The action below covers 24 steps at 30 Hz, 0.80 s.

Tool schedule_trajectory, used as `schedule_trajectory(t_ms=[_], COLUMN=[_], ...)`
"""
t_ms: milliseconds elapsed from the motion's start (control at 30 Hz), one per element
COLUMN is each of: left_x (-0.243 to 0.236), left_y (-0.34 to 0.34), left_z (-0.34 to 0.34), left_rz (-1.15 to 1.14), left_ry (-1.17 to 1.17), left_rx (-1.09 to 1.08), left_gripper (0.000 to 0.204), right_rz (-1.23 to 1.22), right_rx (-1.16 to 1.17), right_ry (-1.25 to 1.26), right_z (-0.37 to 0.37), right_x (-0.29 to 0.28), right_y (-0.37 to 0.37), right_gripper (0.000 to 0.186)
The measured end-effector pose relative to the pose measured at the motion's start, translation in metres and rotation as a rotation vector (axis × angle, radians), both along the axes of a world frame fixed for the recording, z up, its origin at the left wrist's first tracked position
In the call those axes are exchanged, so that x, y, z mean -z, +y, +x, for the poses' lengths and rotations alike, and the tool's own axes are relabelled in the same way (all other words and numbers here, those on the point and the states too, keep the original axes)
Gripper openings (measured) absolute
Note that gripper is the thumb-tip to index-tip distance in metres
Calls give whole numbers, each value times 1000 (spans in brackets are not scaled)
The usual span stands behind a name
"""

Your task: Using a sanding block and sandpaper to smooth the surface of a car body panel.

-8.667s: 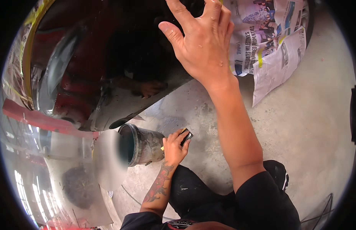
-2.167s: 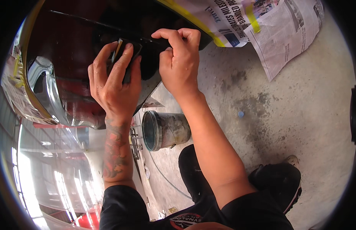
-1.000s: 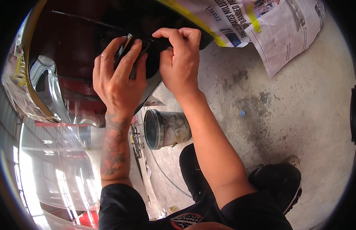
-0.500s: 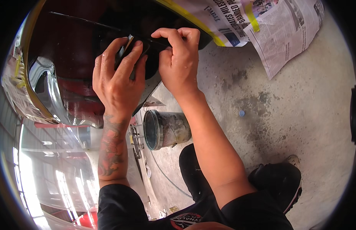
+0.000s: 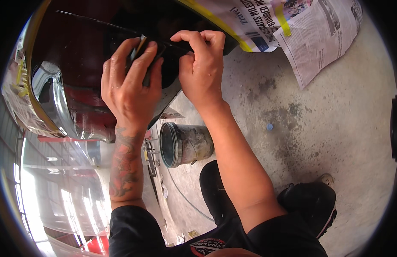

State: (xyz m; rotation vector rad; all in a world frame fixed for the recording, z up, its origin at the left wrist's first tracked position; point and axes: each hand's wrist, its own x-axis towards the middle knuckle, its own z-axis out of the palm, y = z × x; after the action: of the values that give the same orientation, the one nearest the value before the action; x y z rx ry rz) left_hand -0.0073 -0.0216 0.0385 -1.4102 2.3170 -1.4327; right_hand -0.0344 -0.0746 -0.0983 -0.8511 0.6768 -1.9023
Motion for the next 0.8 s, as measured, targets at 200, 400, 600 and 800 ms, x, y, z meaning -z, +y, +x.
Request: schedule_trajectory(t_ms=[200, 400, 600, 800], left_x=[-6, -16, 4, -19], left_y=[-2, -2, 7, 5], left_z=[0, 1, 5, -9], left_rz=[-29, -56, 48, -67], left_ry=[18, 12, 4, 30], left_rx=[38, 59, -23, -52], left_gripper=[33, 35, 37, 37], right_rz=[-23, -9, 14, 6], right_rx=[45, -23, 1, 11], right_ry=[20, -9, 14, -19], right_z=[1, 0, 1, 1], right_x=[0, -4, -3, -4], right_y=[-2, 0, 0, -2], right_gripper=[51, 50, 50, 50])
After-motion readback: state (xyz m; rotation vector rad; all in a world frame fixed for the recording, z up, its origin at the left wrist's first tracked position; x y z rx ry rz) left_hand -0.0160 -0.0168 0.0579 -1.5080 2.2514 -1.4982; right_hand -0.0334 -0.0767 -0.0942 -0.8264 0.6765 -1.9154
